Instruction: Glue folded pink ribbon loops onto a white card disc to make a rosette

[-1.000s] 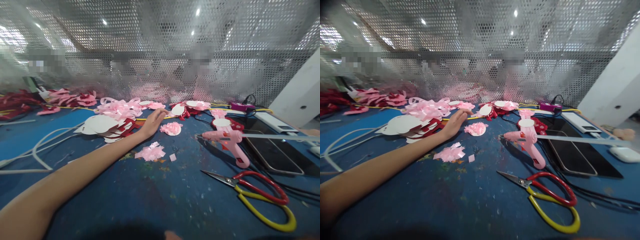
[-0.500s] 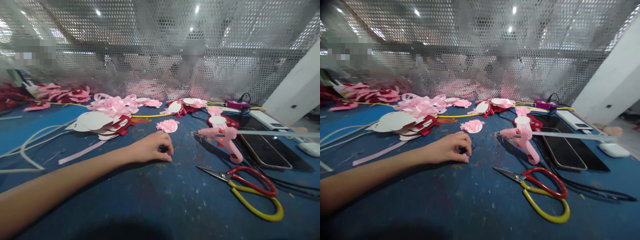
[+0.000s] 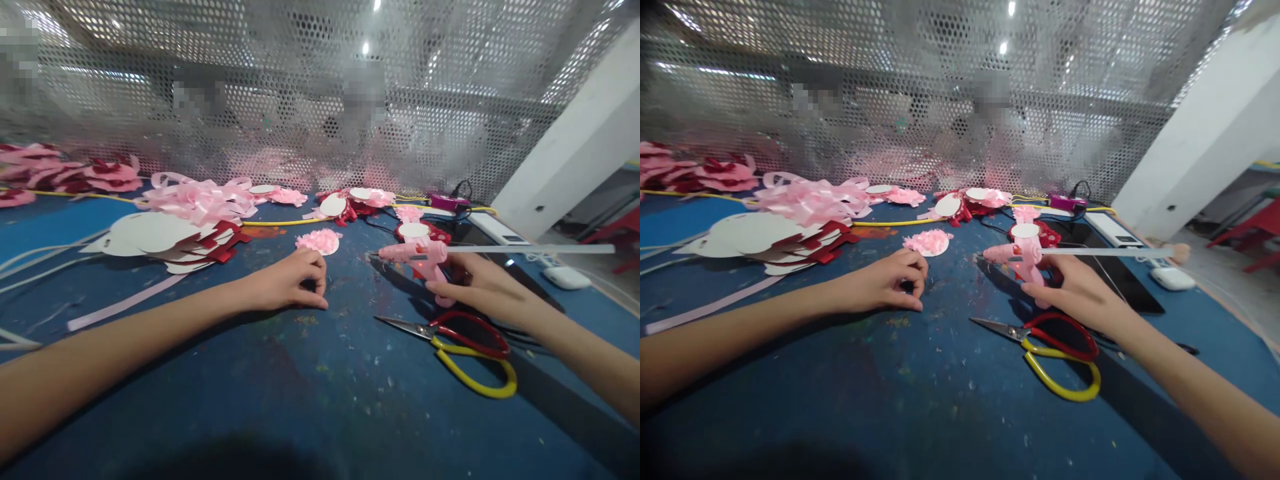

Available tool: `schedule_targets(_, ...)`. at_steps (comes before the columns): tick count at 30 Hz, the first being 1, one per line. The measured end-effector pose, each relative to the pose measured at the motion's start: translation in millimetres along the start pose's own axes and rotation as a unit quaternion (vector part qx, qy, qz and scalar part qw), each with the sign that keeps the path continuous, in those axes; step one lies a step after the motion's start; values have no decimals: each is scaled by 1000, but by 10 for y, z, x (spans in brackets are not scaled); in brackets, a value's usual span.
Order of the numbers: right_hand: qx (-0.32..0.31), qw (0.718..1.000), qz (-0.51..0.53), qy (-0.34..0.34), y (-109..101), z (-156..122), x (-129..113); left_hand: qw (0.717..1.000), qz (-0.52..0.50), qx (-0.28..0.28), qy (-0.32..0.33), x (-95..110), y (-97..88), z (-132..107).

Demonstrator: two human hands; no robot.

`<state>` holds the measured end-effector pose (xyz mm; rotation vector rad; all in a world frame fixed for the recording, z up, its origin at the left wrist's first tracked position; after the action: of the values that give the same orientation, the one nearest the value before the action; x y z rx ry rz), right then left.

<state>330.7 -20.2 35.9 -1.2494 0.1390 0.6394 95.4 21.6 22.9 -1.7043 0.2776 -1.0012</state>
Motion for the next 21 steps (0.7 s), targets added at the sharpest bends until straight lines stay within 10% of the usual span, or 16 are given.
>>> schedule_targets(6,-30,996,79,27,374,221,-33,972,-198,25,-122,-72,-104,-73)
schedule_targets(16,126,991,34,-14,216,206,-30,831,-525,30,-179,-166,175,337)
schedule_targets(21,113,993,36,-21,241,204,-18,828,-533,56,-166,-263,153,348)
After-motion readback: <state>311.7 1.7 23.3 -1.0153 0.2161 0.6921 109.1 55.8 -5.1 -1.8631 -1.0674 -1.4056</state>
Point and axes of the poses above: each hand's wrist, its own z-axis towards the middle knuckle, its own y-axis out of the palm, x = y × z, the point moved 10 cm from there along z, towards the middle knuckle, and after that the axes turned 14 degrees about -y, right-handed, at the moved point
